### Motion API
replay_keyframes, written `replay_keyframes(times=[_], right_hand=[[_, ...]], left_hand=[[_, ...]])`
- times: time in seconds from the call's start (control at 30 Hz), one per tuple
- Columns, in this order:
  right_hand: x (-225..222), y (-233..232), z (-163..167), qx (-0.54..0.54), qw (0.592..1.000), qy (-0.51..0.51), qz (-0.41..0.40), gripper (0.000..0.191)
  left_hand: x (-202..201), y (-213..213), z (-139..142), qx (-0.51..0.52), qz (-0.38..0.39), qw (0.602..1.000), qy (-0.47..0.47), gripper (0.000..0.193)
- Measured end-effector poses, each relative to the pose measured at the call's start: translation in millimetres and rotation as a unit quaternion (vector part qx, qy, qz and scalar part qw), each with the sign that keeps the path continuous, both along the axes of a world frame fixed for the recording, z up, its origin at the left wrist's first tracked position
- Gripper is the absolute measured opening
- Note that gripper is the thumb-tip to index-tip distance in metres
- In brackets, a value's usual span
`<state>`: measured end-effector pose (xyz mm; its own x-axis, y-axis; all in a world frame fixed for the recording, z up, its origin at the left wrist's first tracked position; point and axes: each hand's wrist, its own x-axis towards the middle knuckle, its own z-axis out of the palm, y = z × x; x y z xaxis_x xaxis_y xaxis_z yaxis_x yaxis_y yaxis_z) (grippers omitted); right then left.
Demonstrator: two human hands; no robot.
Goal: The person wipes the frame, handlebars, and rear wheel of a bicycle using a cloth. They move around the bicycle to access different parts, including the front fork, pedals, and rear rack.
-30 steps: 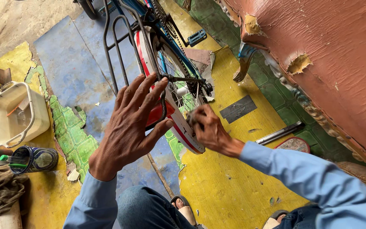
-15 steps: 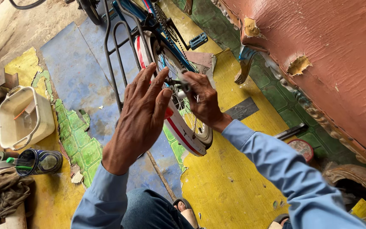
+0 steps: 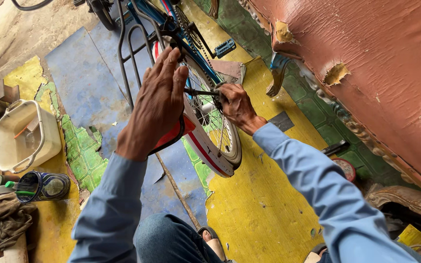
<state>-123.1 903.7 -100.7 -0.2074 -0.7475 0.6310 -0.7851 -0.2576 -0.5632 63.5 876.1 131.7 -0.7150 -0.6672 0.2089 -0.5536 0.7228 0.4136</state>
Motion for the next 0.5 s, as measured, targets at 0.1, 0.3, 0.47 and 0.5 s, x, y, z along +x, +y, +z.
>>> replay_keyframes(times=[0.1, 0.3, 0.47, 0.5], right_hand=[[8.2, 8.9, 21.6, -0.038, 0.998, -0.018, 0.046, 0.022], [14.6, 20.6, 35.0, -0.127, 0.989, -0.008, 0.077, 0.032], [-40.0, 6.4, 37.9, 0.155, 0.962, -0.135, 0.179, 0.025], [-48.9, 0.1, 40.1, 0.141, 0.960, -0.168, 0.173, 0.017]], left_hand=[[-2.8, -7.4, -8.5, -0.030, -0.021, 0.999, 0.025, 0.062], [2.5, -11.7, -18.5, -0.046, -0.006, 0.999, 0.026, 0.062], [3.3, -23.8, -19.5, -0.054, 0.012, 0.998, -0.033, 0.056], [2.6, -25.9, -20.6, -0.064, 0.005, 0.998, -0.022, 0.054]])
